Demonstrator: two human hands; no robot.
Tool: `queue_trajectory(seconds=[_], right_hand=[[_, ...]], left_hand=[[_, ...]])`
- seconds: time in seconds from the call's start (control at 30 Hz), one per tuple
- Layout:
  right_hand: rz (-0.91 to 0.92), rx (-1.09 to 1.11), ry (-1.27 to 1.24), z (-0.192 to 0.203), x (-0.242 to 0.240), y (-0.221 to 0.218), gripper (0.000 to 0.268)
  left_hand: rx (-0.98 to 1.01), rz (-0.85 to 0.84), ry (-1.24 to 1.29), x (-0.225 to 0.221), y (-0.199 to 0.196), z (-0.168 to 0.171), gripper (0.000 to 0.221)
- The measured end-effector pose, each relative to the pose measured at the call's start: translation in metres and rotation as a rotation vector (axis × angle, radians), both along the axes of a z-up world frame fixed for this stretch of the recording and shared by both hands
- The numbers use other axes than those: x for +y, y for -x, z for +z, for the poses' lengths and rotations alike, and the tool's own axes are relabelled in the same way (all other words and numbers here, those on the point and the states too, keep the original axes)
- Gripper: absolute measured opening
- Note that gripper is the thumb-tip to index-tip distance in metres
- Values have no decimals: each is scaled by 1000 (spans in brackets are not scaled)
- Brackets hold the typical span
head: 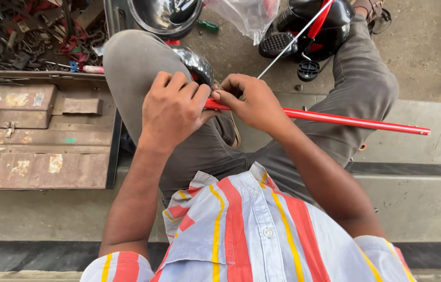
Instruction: Assembling and repairing various components of a red tricycle using hand tools.
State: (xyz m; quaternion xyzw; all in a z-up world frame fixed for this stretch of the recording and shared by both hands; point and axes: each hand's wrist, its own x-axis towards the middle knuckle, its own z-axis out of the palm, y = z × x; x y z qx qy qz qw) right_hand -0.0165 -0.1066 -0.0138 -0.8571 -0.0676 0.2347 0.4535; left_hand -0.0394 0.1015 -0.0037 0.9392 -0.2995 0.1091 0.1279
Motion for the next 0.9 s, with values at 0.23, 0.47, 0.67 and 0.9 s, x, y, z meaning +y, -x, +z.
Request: queue_trajectory(seconds=[0.23, 0.47, 0.67, 0.9], right_hand=[[37, 209, -170, -16, -11, -9, 24], [83, 219, -296, -25, -15, -15, 18], [193, -991, -24, 8, -38, 49, 18], [-35, -992, 354, -43, -189, 163, 13]], left_hand=[[-8, 27, 19, -3, 1, -5, 41], [62, 4, 20, -2, 1, -2, 43], [59, -4, -145, -35, -11, 54, 58], [263, -140, -272, -6, 4, 9, 26]])
